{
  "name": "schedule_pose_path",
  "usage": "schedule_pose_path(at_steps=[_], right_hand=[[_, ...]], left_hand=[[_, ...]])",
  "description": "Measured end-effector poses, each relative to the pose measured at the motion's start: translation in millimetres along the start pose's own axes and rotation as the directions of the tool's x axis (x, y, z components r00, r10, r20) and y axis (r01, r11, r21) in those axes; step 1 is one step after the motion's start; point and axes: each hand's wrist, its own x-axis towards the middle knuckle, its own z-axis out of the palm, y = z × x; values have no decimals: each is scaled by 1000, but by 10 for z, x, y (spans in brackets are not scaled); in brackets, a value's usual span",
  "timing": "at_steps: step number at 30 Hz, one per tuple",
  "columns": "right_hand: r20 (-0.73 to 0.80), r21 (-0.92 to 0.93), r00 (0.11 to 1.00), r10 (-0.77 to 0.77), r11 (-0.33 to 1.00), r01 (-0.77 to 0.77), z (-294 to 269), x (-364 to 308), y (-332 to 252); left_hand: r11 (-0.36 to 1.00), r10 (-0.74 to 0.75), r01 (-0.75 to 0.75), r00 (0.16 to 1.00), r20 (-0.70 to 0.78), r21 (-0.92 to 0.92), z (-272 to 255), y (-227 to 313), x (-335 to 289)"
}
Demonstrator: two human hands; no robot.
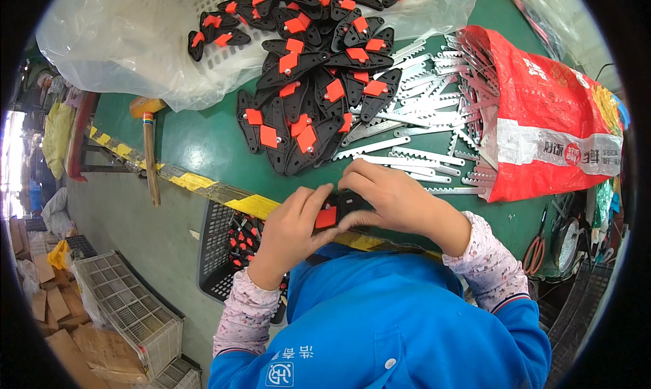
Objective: The person repeatedly picks up black plastic clips with red inserts and metal blades, inserts the blades into the clips, and places the assembled units into a white basket. The person continues this assembly cycle throughout the clip.
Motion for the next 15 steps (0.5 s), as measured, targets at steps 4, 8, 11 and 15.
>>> schedule_pose_path(at_steps=[4, 8, 11, 15], right_hand=[[-106, -291, 990, -91, 955, 57, 194, 249, 167], [-202, -481, 951, -233, 870, 111, 454, 575, 273], [-172, -469, 909, -379, 843, 263, 423, 556, 264], [-337, 43, 888, -312, 937, 345, 405, 284, 28]], left_hand=[[987, 54, -55, 999, 9, 153, 265, -76, -151], [987, 95, -85, 993, -64, 138, 356, -8, -188], [999, -3, 13, 981, -195, 49, 311, -119, -327], [977, -174, 90, 861, -478, -193, 205, -129, -139]])
